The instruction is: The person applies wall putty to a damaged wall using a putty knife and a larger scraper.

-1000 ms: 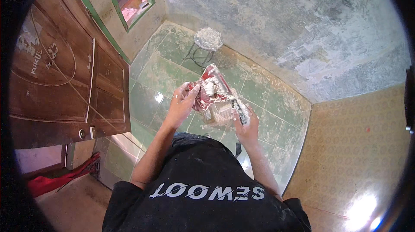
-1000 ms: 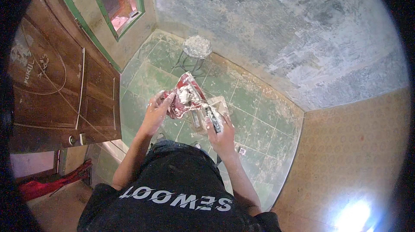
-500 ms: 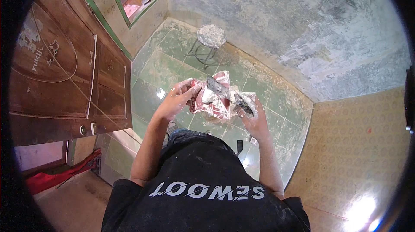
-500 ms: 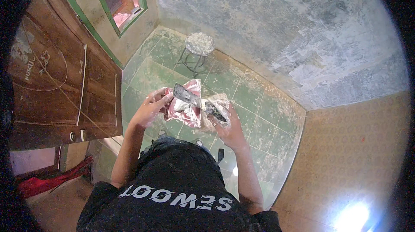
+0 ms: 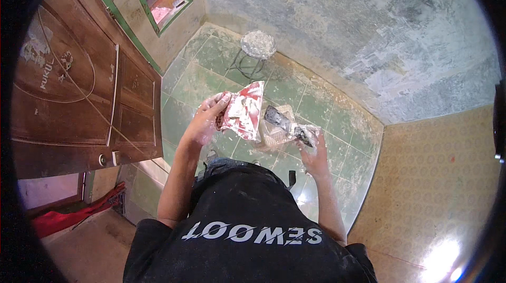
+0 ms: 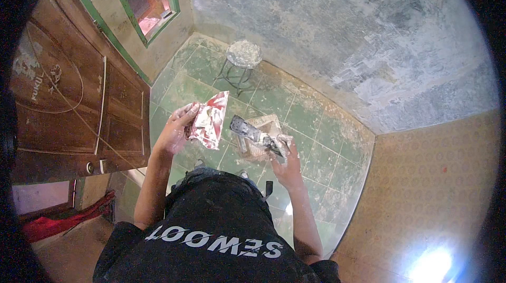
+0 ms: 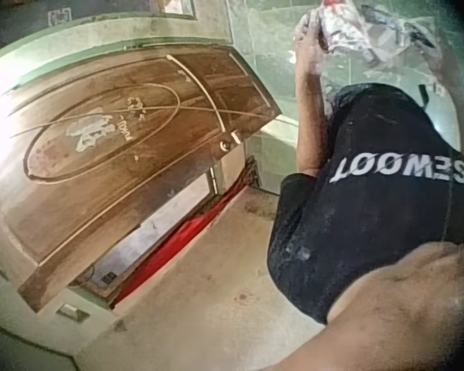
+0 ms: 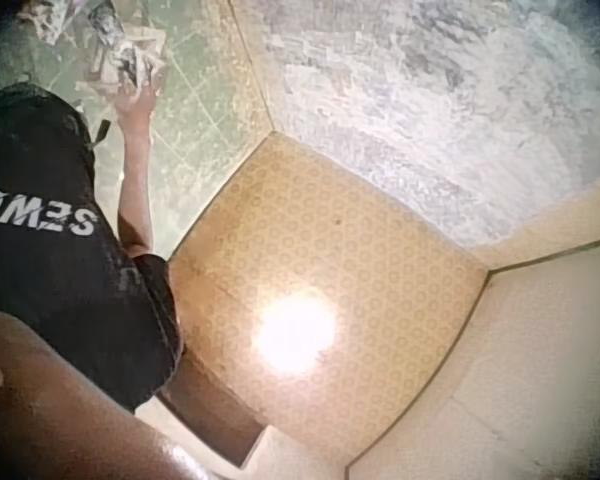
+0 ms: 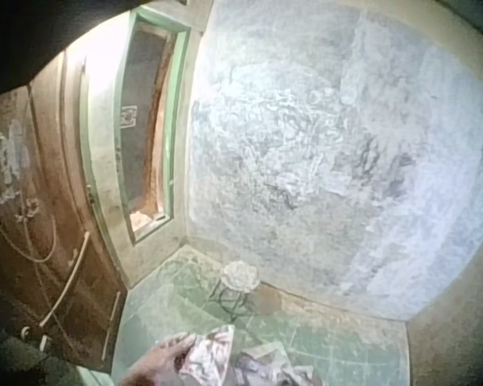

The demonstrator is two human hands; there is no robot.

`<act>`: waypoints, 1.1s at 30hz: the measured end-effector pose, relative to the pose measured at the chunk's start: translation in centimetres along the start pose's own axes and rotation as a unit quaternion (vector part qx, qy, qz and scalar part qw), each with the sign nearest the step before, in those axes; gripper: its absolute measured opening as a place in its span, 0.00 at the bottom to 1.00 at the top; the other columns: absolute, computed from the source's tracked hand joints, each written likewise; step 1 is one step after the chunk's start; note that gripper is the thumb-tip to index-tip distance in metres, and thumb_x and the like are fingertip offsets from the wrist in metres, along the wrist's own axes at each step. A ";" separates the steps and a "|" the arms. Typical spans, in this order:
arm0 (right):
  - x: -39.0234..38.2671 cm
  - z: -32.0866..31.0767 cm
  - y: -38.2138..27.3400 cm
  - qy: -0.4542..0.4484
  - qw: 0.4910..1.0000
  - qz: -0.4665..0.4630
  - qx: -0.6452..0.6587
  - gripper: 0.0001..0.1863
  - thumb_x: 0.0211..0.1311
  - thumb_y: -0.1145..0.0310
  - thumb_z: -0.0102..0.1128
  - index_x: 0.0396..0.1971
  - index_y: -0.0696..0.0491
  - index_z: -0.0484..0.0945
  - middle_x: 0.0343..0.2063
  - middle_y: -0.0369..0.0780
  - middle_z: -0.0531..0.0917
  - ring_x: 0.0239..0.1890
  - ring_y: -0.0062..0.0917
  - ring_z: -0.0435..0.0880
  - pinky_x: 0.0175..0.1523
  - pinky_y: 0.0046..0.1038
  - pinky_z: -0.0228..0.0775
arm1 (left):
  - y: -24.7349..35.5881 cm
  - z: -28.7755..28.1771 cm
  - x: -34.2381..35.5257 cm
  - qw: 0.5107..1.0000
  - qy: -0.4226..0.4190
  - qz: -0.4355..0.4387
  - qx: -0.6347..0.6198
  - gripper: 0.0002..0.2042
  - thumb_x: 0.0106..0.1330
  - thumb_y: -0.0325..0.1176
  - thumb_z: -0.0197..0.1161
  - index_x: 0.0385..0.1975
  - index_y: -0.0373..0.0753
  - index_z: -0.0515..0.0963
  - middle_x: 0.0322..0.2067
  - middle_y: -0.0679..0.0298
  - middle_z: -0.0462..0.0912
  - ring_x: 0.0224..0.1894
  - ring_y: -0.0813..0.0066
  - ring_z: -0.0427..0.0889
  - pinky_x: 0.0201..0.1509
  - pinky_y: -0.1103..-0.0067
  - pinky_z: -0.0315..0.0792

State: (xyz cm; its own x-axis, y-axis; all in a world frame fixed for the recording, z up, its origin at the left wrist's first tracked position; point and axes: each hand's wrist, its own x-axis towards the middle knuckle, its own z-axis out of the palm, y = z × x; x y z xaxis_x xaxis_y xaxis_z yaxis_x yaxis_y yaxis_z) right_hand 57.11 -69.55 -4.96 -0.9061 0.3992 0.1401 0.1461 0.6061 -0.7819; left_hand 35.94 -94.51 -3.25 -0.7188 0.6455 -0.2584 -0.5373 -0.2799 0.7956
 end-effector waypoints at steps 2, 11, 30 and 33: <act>0.7 -0.6 -1.5 0.012 0.998 -0.045 -0.051 0.20 0.60 0.71 0.62 0.51 0.61 0.73 0.49 0.45 0.78 0.51 0.32 0.78 0.57 0.31 0.68 | 0.8 0.8 -0.3 0.999 0.042 -0.005 0.008 0.12 0.72 0.40 0.55 0.42 0.37 0.75 0.30 0.72 0.80 0.25 0.89 0.77 0.27 0.87 0.70; 2.1 1.9 -6.1 -0.160 0.829 0.153 0.513 0.19 0.68 0.66 0.51 0.53 0.61 0.71 0.45 0.44 0.80 0.43 0.28 0.83 0.45 0.27 0.77 | 0.8 3.6 0.7 0.996 -0.015 -0.004 0.084 0.13 0.70 0.44 0.56 0.40 0.39 0.78 0.26 0.75 0.80 0.23 0.91 0.75 0.23 0.89 0.66; 1.7 3.8 -2.7 -0.202 0.815 0.090 0.536 0.28 0.65 0.46 0.54 0.39 0.62 0.77 0.25 0.39 0.79 0.20 0.19 0.73 0.23 0.21 0.59 | 2.4 4.1 0.1 0.997 -0.069 -0.031 -0.011 0.11 0.71 0.37 0.57 0.41 0.34 0.76 0.32 0.67 0.83 0.30 0.85 0.81 0.34 0.85 0.75; 0.6 4.4 0.8 -0.158 0.828 0.166 0.511 0.26 0.64 0.49 0.56 0.40 0.62 0.77 0.26 0.39 0.79 0.21 0.19 0.73 0.25 0.21 0.62 | 3.1 3.3 0.5 0.996 -0.074 -0.021 -0.050 0.11 0.70 0.35 0.57 0.41 0.33 0.77 0.34 0.66 0.84 0.31 0.83 0.83 0.35 0.84 0.77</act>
State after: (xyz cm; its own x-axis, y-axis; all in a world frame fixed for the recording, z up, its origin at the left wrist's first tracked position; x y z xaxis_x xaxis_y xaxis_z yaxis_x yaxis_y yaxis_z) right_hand 54.97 -71.83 -8.21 -0.9656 0.1292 -0.2257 0.1419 -0.4654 -0.8736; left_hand 35.37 -92.73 0.85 -0.6264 0.7533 -0.2006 -0.6119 -0.3157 0.7252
